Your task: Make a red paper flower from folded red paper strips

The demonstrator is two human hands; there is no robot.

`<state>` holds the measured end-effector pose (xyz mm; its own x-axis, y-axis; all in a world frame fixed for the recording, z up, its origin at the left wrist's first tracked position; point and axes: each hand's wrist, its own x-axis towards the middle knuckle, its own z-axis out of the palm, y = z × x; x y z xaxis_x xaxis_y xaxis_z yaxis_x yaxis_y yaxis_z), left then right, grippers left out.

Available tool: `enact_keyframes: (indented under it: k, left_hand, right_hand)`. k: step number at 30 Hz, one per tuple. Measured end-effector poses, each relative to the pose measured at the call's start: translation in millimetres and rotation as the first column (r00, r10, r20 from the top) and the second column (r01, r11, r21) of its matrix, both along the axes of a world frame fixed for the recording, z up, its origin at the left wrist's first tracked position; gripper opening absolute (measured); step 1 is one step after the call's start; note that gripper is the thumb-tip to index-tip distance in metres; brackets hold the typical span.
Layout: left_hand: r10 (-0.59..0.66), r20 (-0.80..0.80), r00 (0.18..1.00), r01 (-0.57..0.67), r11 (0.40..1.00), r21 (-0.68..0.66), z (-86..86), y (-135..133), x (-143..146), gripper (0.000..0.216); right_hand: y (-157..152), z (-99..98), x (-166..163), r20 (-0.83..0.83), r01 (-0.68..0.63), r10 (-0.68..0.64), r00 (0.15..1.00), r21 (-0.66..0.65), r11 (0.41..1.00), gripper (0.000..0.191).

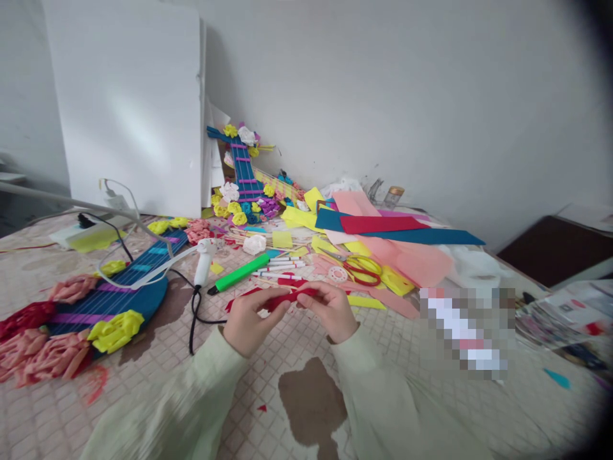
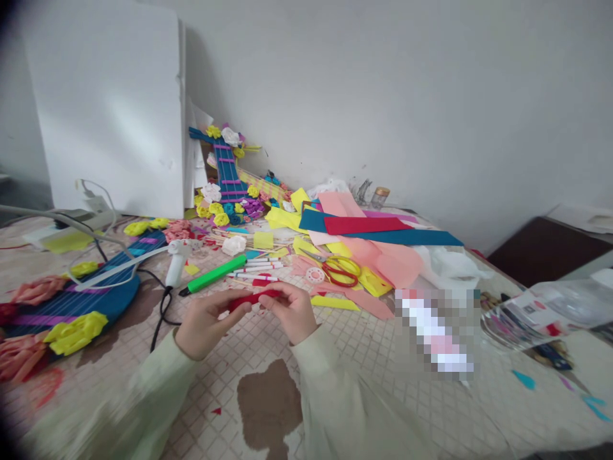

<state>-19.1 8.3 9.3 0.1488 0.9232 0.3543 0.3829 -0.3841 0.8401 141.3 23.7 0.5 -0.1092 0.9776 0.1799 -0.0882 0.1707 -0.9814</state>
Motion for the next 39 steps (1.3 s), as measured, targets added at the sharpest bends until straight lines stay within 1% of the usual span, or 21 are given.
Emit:
enact_keyframes:
  k: [2, 5, 7, 9, 11, 13, 15, 18, 20, 22, 24, 26, 29, 34, 39]
  left_hand:
    - [0.004, -0.007, 1.0, -0.004, 1.0, -0.007, 3.0, -1, 0, 0.019]
    - [0.011, 0.028, 1.0, -0.011, 1.0, -0.013, 6.6, 0, -1, 0.014]
    - [0.027, 0.051, 0.998, -0.027, 1.0, -0.015, 8.5, 4, -4, 0.012]
    - [0.075, 0.093, 0.993, -0.074, 0.997, -0.009, 10.6, 9, -12, 0.012]
    - [0.15, 0.153, 0.977, -0.152, 0.988, -0.001, 12.6, 17, -23, 0.014]
    - [0.189, 0.209, 0.96, -0.192, 0.981, -0.007, 14.5, 26, -34, 0.018]
    - [0.205, 0.279, 0.938, -0.202, 0.979, -0.038, 16.1, 33, -43, 0.022]
    - [0.219, 0.347, 0.912, -0.199, 0.976, -0.094, 18.5, 39, -51, 0.027]
    - [0.216, 0.375, 0.902, -0.187, 0.976, -0.112, 20.1, 39, -52, 0.027]
    - [0.202, 0.396, 0.896, -0.168, 0.979, -0.117, 21.4, 38, -51, 0.026]
    - [0.187, 0.408, 0.894, -0.148, 0.981, -0.125, 22.1, 37, -50, 0.025]
    - [0.165, 0.411, 0.896, -0.123, 0.984, -0.127, 21.7, 37, -50, 0.025]
    - [0.145, 0.402, 0.904, -0.105, 0.987, -0.121, 19.5, 37, -50, 0.025]
    - [0.16, 0.379, 0.911, -0.129, 0.986, -0.108, 16.8, 38, -50, 0.026]
    - [0.141, 0.378, 0.915, -0.108, 0.988, -0.109, 15.3, 38, -48, 0.025]
  right_hand:
    - [0, 0.1, -1, -0.004, 0.011, -0.011, 1.0, -0.004, 1.0, 0.019]
    - [-1, 0.7, -1, -0.002, 0.018, -0.018, 1.0, -0.001, 1.0, 0.02]
    - [-1, 0.7, -1, -0.02, 0.002, -0.002, 1.0, 0.004, 1.0, 0.027]
    - [-1, -1.1, -1, -0.027, -0.016, 0.016, 0.999, 0.01, 1.0, 0.033]
    - [0, -5.1, -1, 0.031, -0.009, 0.008, 0.999, 0.036, 0.999, 0.028]
    - [2, -10.4, -4, 0.164, 0.015, -0.032, 0.986, 0.105, 0.994, 0.021]
    - [6, -15.2, -11, 0.308, 0.002, -0.061, 0.949, 0.189, 0.982, 0.017]
    - [14, -18.3, -27, 0.502, -0.131, -0.035, 0.864, 0.29, 0.948, 0.019]
    - [22, -18.0, -39, 0.632, -0.249, -0.042, 0.774, 0.364, 0.897, 0.024]
    - [29, -17.1, -50, 0.742, -0.364, -0.085, 0.665, 0.42, 0.831, 0.03]
    - [37, -16.5, -58, 0.813, -0.457, -0.123, 0.569, 0.437, 0.775, 0.033]
    - [43, -16.6, -64, 0.844, -0.512, -0.139, 0.518, 0.436, 0.74, 0.028]
    - [51, -18.3, -71, 0.857, -0.542, -0.129, 0.499, 0.425, 0.725, 0.016]
    - [61, -22.1, -77, 0.866, -0.569, -0.081, 0.494, 0.392, 0.723, 0.004]
    - [58, -19.3, -72, 0.87, -0.62, -0.019, 0.492, 0.366, 0.694, 0.004]
